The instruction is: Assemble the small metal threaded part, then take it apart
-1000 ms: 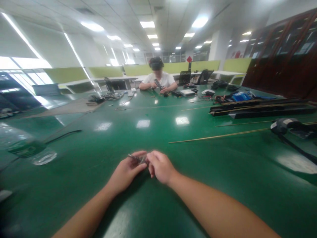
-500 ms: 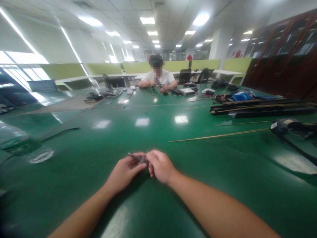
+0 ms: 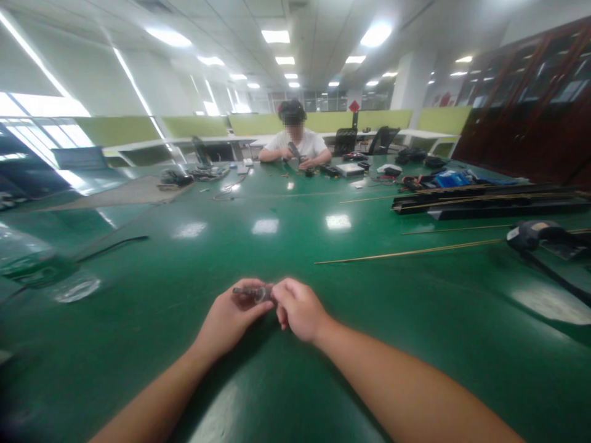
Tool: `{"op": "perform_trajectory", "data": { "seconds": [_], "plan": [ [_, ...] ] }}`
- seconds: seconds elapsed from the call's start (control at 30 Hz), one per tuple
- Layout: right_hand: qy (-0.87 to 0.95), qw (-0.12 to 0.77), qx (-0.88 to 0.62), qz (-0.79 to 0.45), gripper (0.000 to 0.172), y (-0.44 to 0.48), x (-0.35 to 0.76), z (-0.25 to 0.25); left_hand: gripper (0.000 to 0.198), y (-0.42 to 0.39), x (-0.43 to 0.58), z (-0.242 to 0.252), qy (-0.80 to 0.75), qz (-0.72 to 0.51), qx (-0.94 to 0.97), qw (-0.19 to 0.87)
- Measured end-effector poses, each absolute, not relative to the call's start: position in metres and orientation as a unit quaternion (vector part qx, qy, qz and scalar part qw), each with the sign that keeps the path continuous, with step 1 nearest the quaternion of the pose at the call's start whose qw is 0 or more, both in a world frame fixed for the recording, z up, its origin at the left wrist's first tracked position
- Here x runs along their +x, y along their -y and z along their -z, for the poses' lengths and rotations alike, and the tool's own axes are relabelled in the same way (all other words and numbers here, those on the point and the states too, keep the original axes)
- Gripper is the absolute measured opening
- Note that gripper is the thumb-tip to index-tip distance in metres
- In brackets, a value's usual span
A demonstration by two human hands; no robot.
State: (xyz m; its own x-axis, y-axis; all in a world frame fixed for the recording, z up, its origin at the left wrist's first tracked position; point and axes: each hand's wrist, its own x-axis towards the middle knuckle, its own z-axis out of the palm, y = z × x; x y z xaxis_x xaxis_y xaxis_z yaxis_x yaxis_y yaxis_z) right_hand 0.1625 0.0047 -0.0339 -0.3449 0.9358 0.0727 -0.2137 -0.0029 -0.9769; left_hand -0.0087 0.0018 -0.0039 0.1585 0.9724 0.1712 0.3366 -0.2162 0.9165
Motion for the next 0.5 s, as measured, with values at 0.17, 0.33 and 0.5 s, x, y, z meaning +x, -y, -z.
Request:
{"op": "perform_trajectory", "data": {
  "seconds": [0.17,0.33,0.5],
  "plan": [
    [0.536,0.463,-0.343,-0.617,0.023,-0.003,0.1625,0.0326,0.031,-0.0013,-0.0094,0.0058,-0.473,-0.425,0.667,0.389],
    [0.531,0.477,-0.389,-0.582,0.023,-0.0029,0.1611,0.0333,0.03,-0.0019,-0.01,0.0093,-0.479,-0.433,0.665,0.376],
    [0.523,0.47,-0.404,-0.585,0.024,-0.0041,0.1589,0.0358,0.031,-0.0034,-0.0118,0.0103,-0.497,-0.428,0.661,0.365]
  ]
}}
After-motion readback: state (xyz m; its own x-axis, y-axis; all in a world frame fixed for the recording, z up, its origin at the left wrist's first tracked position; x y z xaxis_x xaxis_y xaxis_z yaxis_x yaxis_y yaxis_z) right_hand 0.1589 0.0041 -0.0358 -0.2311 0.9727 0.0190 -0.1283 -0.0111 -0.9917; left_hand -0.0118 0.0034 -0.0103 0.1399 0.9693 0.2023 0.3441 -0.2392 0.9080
